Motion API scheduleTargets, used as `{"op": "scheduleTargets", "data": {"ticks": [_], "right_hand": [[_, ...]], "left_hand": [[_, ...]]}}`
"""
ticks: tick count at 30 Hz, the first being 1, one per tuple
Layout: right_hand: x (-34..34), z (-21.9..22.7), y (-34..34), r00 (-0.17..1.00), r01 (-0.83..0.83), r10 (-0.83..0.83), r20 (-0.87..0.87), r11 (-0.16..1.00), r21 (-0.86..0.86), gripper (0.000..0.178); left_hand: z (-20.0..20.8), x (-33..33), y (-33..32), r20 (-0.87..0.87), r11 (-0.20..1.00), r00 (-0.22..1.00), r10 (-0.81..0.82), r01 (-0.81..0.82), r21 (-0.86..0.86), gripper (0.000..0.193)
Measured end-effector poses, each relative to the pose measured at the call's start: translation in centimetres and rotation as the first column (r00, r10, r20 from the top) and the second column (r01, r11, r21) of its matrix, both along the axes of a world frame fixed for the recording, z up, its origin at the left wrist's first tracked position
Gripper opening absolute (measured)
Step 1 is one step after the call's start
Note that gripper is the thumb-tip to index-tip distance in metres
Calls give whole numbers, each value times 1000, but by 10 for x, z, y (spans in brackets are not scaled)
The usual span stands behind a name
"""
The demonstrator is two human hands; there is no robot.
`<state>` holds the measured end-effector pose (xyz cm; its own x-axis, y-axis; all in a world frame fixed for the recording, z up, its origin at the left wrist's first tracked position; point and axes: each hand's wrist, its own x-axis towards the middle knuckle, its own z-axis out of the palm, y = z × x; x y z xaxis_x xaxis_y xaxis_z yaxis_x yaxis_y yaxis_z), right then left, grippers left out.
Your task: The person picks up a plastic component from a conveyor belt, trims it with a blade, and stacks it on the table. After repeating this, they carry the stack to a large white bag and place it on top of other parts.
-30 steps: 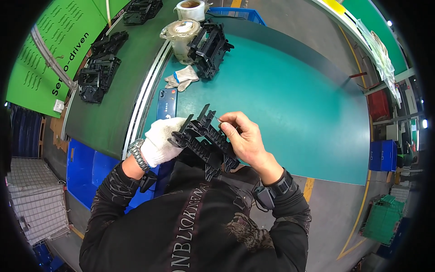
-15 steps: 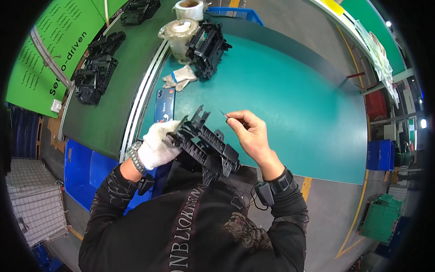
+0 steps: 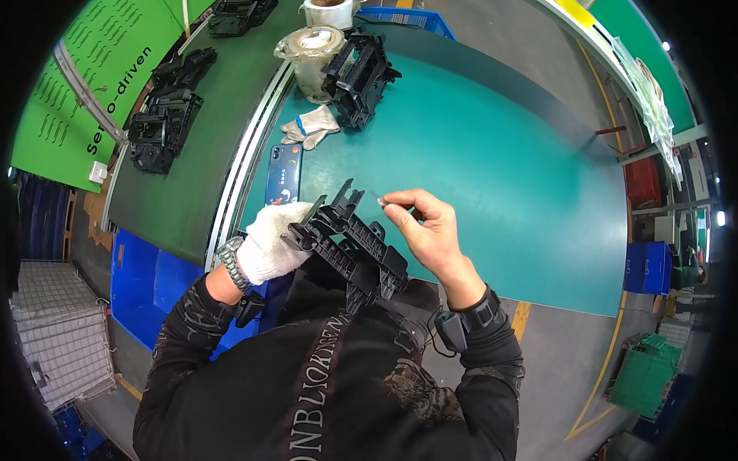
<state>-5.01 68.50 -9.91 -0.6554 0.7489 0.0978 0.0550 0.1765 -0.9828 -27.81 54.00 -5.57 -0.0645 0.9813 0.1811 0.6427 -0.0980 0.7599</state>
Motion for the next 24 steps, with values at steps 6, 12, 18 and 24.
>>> {"op": "scheduleTargets", "data": {"ticks": [6,12,18,24], "right_hand": [[-4,12,-1,994,-93,94,-48,995,29,15],[-2,3,15,998,8,-8,68,1000,3,15],[0,7,11,981,-172,178,-78,982,76,16],[-9,4,19,994,9,-21,-111,994,-109,15]], "left_hand": [[6,-1,3,-17,998,1000,4,-5,-60,25],[6,-3,4,-4,1000,1000,-20,20,-24,28],[5,-5,8,-20,1000,1000,-1,1,-2,29],[-34,-17,13,259,985,966,-11,56,-166,21]]}}
